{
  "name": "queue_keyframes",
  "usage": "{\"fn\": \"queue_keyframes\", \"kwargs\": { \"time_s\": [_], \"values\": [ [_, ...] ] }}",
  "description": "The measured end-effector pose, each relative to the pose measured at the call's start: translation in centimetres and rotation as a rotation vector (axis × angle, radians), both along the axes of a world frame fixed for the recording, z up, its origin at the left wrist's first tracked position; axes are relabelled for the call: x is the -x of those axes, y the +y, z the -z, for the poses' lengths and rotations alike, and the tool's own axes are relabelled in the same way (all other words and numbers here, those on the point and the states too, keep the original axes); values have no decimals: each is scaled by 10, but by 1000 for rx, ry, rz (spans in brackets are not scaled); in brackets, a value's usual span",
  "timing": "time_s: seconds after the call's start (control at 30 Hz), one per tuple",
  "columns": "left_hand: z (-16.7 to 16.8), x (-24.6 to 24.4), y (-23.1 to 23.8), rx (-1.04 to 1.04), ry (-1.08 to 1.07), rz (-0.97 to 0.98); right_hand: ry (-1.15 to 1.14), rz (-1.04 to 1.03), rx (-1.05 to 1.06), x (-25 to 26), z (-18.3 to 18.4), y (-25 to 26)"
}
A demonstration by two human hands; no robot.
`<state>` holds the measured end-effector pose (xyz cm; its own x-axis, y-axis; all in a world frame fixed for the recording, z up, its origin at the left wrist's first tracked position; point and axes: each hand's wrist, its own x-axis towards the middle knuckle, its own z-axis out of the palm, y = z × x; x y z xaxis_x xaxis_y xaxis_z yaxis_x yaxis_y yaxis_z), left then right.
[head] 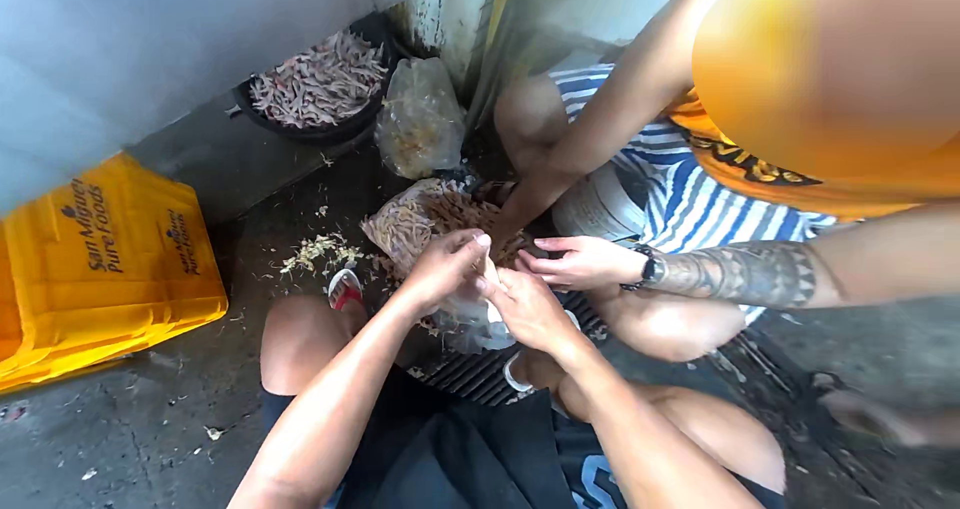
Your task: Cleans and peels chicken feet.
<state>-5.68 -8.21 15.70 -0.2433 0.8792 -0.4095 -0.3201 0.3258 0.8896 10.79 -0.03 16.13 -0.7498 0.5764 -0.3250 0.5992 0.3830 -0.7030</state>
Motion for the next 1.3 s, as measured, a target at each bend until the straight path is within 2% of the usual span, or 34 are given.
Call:
{"fn": "queue_keyframes", "kwargs": {
  "time_s": [0.07, 0.13, 0.2, 0.23, 0.33, 0.4, 0.53, 0.7, 0.87, 0.93, 1.0, 1.13, 1.3],
  "values": [
    [-5, 4, -5, -10, 123, -11, 62, 69, -11, -1, -2, 0],
    [-5, 9, -14, 0, 385, 18, 126, 135, -3, 3, -6, -3],
    [-2, 10, -18, -8, 524, 75, 200, 203, 24, 4, -9, -3],
    [0, 5, -17, -2, 508, 103, 225, 233, 29, 2, -9, -1],
    [0, -15, -15, -1, 260, 239, 258, 306, -3, -2, -5, 4],
    [-9, -32, -20, -34, 233, 275, 274, 317, -27, -4, -2, 6],
    [-7, -58, -27, -105, 327, 126, 326, 347, -123, -7, 1, 1],
    [-6, -59, -27, -154, 312, 28, 436, 362, -100, -6, 4, -2],
    [-5, -48, -22, -130, 26, -41, 487, 371, -90, 1, 4, -4],
    [-1, -41, -21, -132, -8, -39, 497, 358, -56, 1, 4, -4],
    [2, -35, -20, -132, 45, -24, 504, 327, 20, 1, 1, -1],
    [-1, -32, -21, -94, 316, -7, 516, 217, 152, -5, 2, 0],
    [-3, -37, -25, -79, 581, 93, 341, 193, 212, -4, 2, -3]
  ]
}}
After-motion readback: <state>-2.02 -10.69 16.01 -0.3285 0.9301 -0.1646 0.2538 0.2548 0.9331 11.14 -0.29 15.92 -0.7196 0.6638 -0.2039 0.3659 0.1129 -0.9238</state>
